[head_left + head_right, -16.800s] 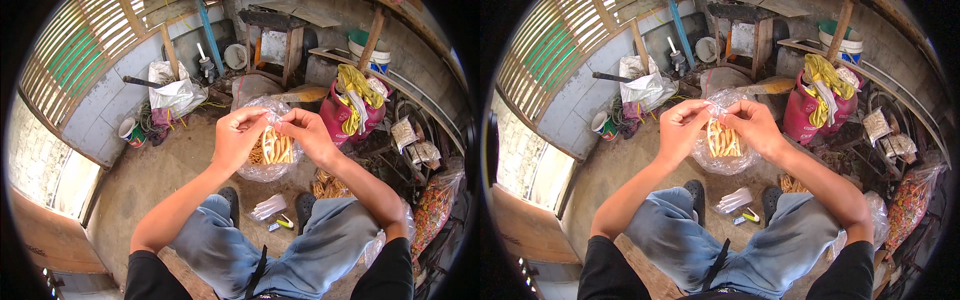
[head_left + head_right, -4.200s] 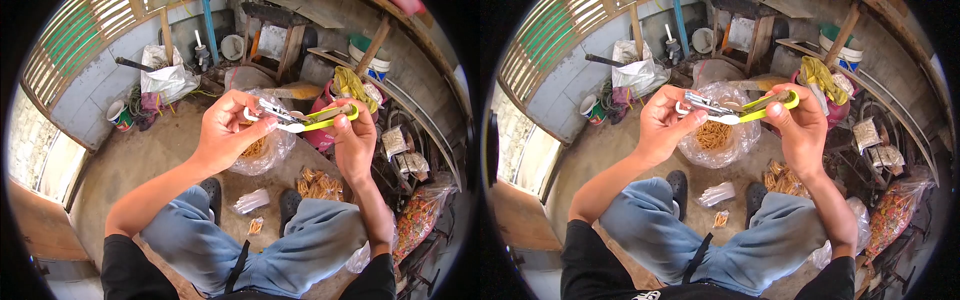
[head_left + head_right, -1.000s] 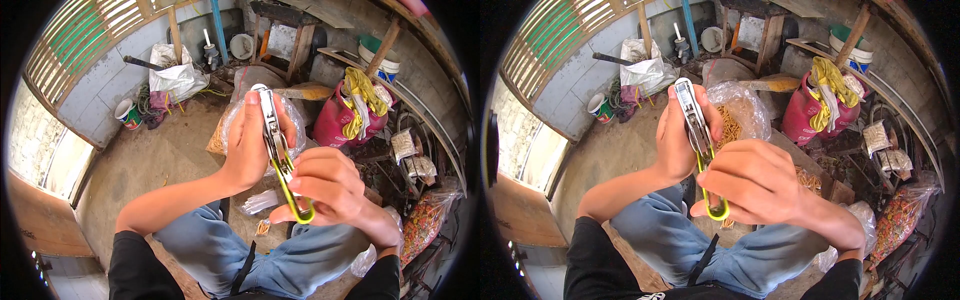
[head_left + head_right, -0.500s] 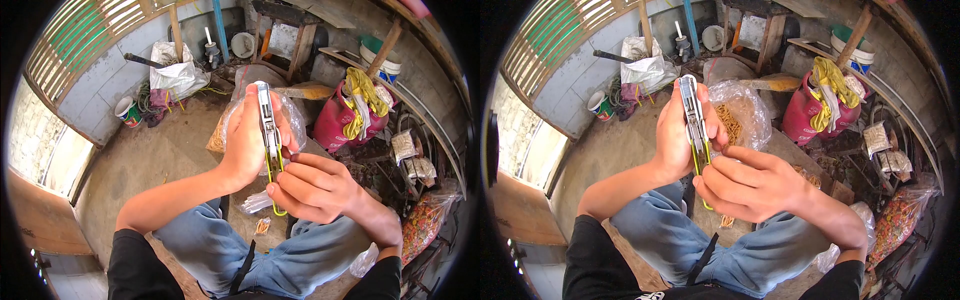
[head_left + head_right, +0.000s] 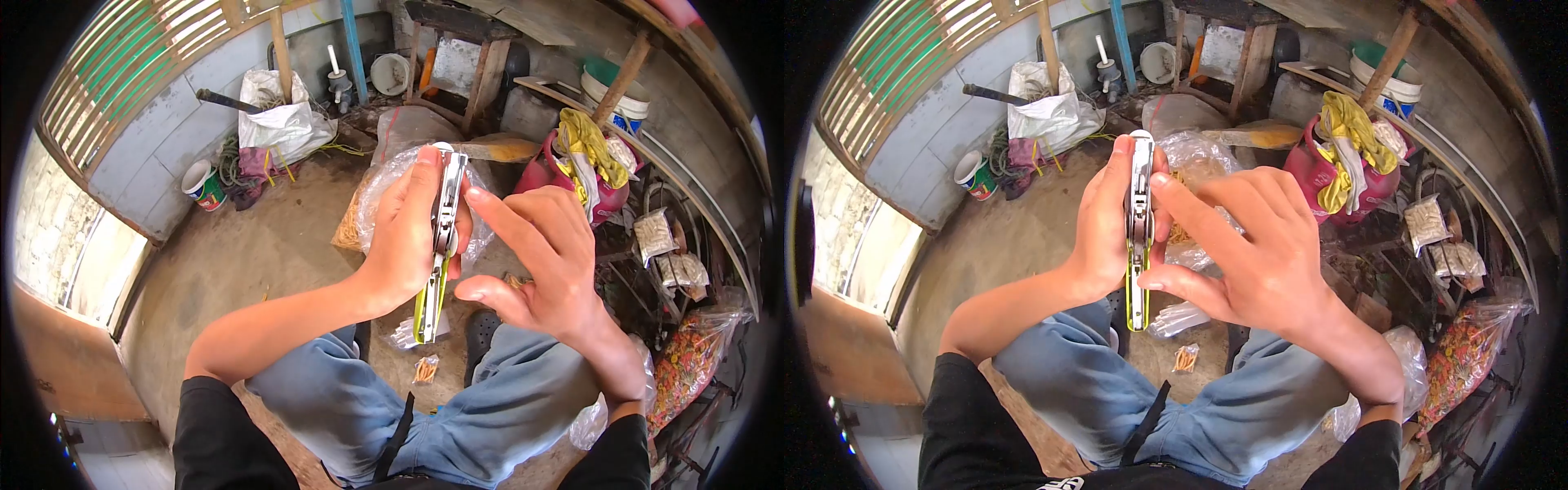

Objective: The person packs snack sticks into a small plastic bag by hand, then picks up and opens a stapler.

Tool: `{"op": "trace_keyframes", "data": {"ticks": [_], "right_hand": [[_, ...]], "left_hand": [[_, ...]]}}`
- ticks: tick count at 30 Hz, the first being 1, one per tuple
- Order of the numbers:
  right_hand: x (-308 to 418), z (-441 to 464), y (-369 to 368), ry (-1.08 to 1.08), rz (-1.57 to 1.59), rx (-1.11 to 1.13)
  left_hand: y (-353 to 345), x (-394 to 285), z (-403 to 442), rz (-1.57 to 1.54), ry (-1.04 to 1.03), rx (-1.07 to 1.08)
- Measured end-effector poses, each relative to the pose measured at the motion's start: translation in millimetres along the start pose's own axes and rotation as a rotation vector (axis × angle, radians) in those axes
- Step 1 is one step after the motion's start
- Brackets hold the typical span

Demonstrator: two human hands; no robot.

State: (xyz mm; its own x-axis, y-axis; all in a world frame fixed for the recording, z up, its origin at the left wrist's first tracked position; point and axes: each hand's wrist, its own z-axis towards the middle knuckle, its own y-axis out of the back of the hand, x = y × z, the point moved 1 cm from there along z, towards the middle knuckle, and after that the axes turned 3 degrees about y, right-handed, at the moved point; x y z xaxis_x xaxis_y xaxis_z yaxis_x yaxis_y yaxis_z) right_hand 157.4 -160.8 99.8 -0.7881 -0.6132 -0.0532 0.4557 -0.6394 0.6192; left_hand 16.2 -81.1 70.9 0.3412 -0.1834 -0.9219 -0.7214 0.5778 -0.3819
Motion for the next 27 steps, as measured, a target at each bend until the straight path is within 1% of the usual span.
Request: {"op": "trace_keyframes", "data": {"ticks": [1, 2, 4, 5, 8, 11, 13, 18, 21, 23, 25, 27], "right_hand": [[1, -1, 0, 0.004, -0.067, 0.055], [3, 0, 0, 0.001, -0.068, 0.054], [5, 1, 0, 0.011, -0.218, 0.062], [5, 1, 1, 0.009, -0.219, 0.062], [4, 1, 3, 0.055, -0.408, 0.026], [5, 0, 4, 0.061, -0.462, 0.047], [7, -2, 3, 0.041, -0.435, 0.07], [10, -5, 4, 0.023, -0.392, 0.11], [5, -5, 6, 0.046, -0.274, 0.041], [3, -3, 8, 0.017, -0.266, -0.009], [1, -3, 10, 0.002, -0.276, -0.016], [-1, -2, 10, -0.004, -0.29, -0.008]], "left_hand": [[-2, 0, -1, 0.004, -0.005, -0.023], [-2, 1, -1, 0.006, -0.003, -0.021], [-1, 4, 0, 0.033, -0.012, -0.008], [-1, 7, 1, 0.033, -0.01, -0.006], [-3, 10, 3, 0.054, -0.025, 0.006], [-5, 9, 3, 0.05, 0.0, -0.008], [-4, 8, 3, 0.024, 0.047, 0.002], [-3, 5, 3, -0.006, 0.07, 0.034], [-2, 4, 4, 0.037, 0.079, 0.06], [-1, 3, 2, 0.078, 0.068, 0.08], [-3, 0, -1, 0.059, 0.174, 0.09], [-3, 3, 1, 0.057, 0.178, 0.083]]}}
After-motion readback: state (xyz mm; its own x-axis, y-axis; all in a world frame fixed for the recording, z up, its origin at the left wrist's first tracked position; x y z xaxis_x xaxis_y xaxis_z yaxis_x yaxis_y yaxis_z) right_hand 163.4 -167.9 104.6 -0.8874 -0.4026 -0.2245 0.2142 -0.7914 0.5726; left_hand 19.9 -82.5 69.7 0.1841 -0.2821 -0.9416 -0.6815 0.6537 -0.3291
